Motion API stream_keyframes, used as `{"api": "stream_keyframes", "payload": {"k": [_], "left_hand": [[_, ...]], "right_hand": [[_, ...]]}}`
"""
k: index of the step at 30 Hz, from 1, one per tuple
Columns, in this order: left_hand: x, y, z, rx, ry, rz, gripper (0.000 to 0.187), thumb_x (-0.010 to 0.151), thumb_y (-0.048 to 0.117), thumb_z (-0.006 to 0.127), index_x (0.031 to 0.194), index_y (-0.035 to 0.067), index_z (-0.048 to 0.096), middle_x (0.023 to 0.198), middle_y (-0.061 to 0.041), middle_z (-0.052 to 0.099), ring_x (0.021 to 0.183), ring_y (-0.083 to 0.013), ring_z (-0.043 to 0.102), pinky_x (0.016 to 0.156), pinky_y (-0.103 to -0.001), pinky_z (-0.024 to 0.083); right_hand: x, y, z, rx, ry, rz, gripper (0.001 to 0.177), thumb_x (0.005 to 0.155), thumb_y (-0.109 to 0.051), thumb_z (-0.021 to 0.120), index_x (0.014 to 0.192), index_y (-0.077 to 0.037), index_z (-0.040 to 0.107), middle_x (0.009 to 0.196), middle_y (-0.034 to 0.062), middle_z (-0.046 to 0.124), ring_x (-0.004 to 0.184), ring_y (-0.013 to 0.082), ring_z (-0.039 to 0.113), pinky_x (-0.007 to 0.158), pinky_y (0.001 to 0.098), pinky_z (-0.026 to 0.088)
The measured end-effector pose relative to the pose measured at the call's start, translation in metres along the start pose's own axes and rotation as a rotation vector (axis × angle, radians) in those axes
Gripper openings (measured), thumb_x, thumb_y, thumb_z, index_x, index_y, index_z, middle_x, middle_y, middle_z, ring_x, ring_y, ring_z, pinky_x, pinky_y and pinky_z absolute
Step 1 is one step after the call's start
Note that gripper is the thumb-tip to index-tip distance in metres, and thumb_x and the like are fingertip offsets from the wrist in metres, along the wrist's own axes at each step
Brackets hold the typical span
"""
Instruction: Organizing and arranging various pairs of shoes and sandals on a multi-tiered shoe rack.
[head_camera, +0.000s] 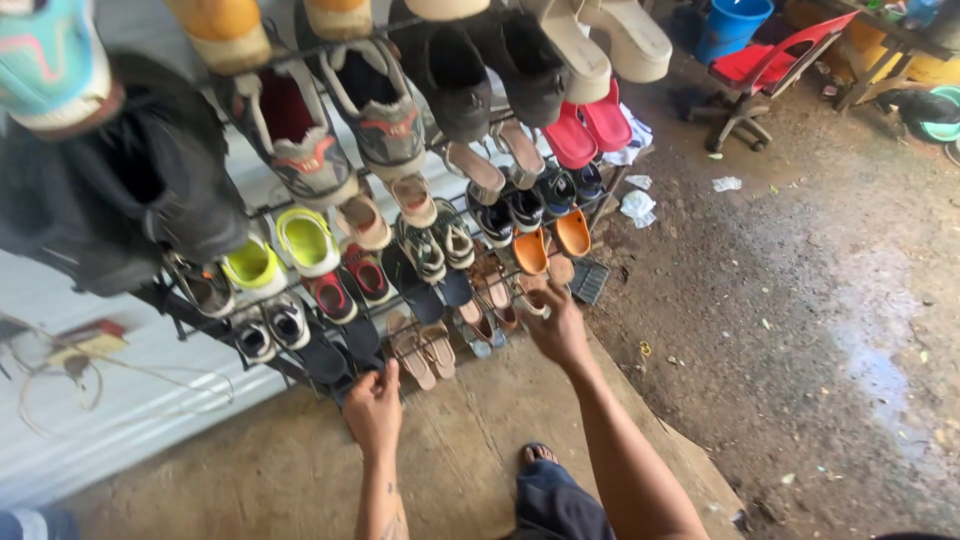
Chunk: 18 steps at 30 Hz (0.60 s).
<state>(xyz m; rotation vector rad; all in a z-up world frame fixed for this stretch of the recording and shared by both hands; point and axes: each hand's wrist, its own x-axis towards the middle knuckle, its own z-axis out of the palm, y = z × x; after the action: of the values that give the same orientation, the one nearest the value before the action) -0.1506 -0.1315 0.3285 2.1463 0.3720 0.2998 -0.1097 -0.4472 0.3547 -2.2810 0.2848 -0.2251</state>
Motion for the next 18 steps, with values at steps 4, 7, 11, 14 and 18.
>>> {"api": "stream_keyframes", "payload": {"k": [4, 7, 11, 14, 18], "left_hand": [[0.003, 0.012, -0.002, -0.08, 0.052, -0.045, 0.03, 0.099, 0.031, 0.072, 0.087, 0.004, 0.077, 0.071, -0.003, 0.07, 0.058, -0.012, 0.061, 0.055, -0.03, 0.044], [0.015, 0.012, 0.002, -0.132, 0.169, -0.033, 0.017, 0.099, 0.021, 0.07, 0.099, 0.005, 0.077, 0.08, -0.005, 0.073, 0.068, -0.0117, 0.063, 0.06, -0.028, 0.045], [0.025, 0.014, 0.014, -0.21, 0.309, 0.039, 0.01, 0.097, 0.012, 0.073, 0.104, 0.006, 0.077, 0.092, -0.004, 0.074, 0.08, -0.0096, 0.067, 0.065, -0.024, 0.05], [0.028, 0.027, 0.015, -0.263, 0.367, 0.0, 0.01, 0.099, 0.012, 0.074, 0.105, 0.005, 0.076, 0.095, -0.005, 0.075, 0.08, -0.011, 0.066, 0.065, -0.024, 0.049], [0.026, 0.03, 0.023, -0.333, 0.428, -0.107, 0.013, 0.1, 0.015, 0.075, 0.107, 0.005, 0.077, 0.096, -0.006, 0.077, 0.075, -0.0137, 0.062, 0.063, -0.024, 0.045]], "right_hand": [[0.023, 0.008, -0.036, 0.003, -0.003, 0.087, 0.048, 0.089, -0.038, 0.073, 0.126, -0.007, 0.067, 0.154, 0.0201, 0.047, 0.098, 0.0333, 0.076, 0.092, 0.0476, 0.06], [0.057, 0.044, -0.042, -0.005, 0.088, -0.14, 0.039, 0.096, -0.034, 0.072, 0.12, -0.003, 0.071, 0.143, 0.0233, 0.06, 0.109, 0.0312, 0.073, 0.085, 0.0443, 0.065], [0.093, 0.054, -0.065, 0.047, 0.096, -0.17, 0.034, 0.096, -0.031, 0.071, 0.116, -0.003, 0.073, 0.121, 0.019, 0.072, 0.093, 0.0267, 0.075, 0.077, 0.0405, 0.065], [0.126, 0.074, -0.075, 0.081, 0.129, -0.221, 0.028, 0.101, -0.028, 0.067, 0.112, -0.004, 0.075, 0.108, 0.0155, 0.077, 0.088, 0.0218, 0.076, 0.074, 0.0367, 0.066], [0.165, 0.096, -0.101, 0.13, 0.195, -0.221, 0.022, 0.106, -0.022, 0.064, 0.11, -0.003, 0.075, 0.095, 0.015, 0.078, 0.074, 0.018, 0.076, 0.065, 0.0314, 0.065]]}}
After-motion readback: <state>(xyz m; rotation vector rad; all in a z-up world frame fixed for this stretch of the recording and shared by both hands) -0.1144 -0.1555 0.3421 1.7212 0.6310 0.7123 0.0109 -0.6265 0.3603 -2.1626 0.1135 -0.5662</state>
